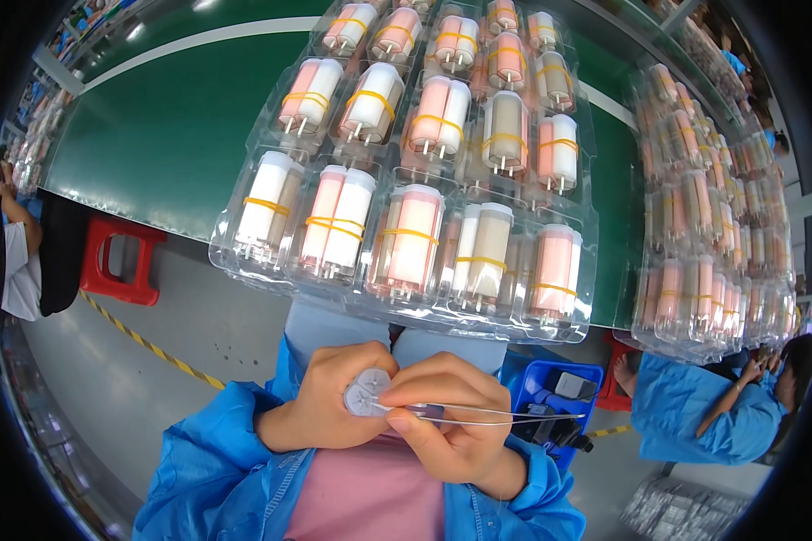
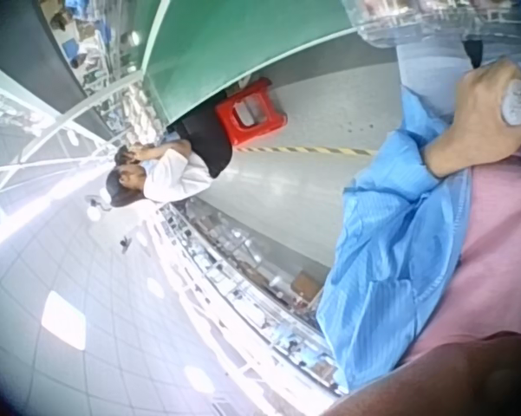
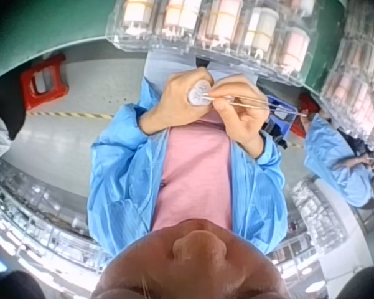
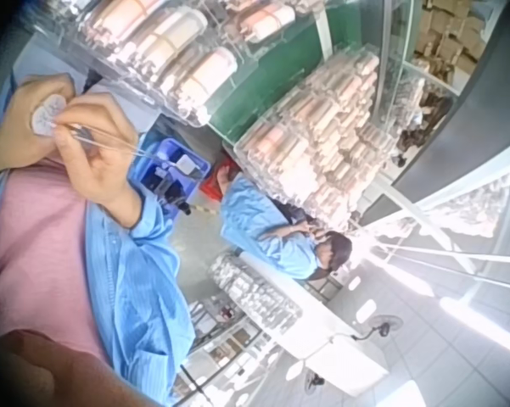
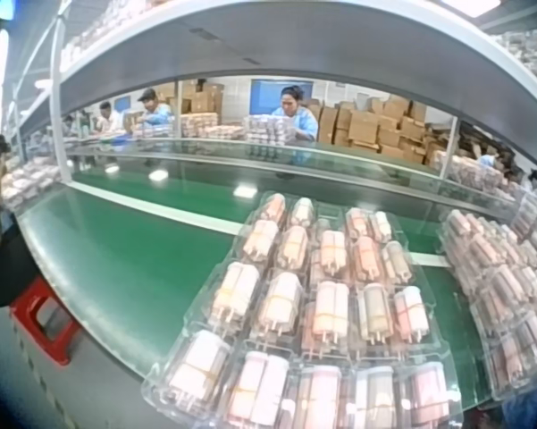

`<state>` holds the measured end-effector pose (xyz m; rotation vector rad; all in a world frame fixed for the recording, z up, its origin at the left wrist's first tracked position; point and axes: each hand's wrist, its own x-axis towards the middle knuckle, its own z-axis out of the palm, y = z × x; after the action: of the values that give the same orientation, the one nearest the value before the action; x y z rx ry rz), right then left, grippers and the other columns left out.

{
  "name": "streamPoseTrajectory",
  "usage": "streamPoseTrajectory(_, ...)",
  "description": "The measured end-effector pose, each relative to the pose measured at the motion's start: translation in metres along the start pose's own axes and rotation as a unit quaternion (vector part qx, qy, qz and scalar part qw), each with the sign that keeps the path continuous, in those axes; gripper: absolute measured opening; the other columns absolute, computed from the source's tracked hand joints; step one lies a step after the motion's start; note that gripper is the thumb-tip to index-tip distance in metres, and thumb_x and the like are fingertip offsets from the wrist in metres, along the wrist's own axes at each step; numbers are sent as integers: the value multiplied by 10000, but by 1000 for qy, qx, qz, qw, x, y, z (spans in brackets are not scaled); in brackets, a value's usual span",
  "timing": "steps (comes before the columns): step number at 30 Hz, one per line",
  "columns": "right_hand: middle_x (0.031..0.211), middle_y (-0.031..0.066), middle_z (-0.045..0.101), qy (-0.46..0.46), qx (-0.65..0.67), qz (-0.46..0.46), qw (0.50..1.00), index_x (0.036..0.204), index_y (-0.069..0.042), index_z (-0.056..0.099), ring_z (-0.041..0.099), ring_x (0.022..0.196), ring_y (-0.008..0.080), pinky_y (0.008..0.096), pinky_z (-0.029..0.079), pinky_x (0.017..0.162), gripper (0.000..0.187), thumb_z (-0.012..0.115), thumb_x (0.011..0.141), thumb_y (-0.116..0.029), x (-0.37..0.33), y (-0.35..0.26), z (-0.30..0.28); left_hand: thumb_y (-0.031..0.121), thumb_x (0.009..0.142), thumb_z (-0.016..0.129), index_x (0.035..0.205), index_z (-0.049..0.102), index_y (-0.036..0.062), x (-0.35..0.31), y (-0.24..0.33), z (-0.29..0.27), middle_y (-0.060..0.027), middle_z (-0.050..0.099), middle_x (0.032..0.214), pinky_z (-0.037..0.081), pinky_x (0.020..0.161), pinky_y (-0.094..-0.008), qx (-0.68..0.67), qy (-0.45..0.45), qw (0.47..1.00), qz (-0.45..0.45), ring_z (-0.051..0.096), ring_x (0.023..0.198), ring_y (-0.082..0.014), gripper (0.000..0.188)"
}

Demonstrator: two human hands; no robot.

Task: Assemble small plastic cosmetic or skincare containers by inserting inner components and checking fit.

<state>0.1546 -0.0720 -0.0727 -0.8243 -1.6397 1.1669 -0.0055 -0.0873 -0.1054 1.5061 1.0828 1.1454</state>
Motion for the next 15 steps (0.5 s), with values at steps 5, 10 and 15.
streamPoseTrajectory(5, 837, 150, 660, 25, -7, -1, 1000, 885, 21, 685, 630, 691, 178, 257, 484, 576, 137, 720, 759, -21, 0, 0, 0, 51, 654, 718, 815, 569, 50, -1, 0, 1, -130, 603, 686, 464, 526, -383, 7, -2, 1000, 3, 616, 617, -328, 219)
streamPoseTrajectory(10, 833, 140, 662, 11, -16, -6, 1000, 874, 14, 686, 628, 685, 190, 271, 486, 581, 131, 715, 749, -13, 3, 0, -2, 58, 654, 718, 818, 569, 48, -2, 3, 0, -134, 608, 692, 465, 528, -389, 10, -10, 1000, -2, 616, 621, -333, 222)
streamPoseTrajectory(15, 817, 125, 671, 8, -38, -19, 999, 845, 9, 684, 629, 679, 223, 299, 489, 593, 123, 722, 730, -16, 5, 0, -1, 65, 656, 723, 822, 569, 48, -2, 3, 0, -134, 610, 694, 469, 531, -389, 10, -14, 1000, -3, 621, 625, -333, 227)
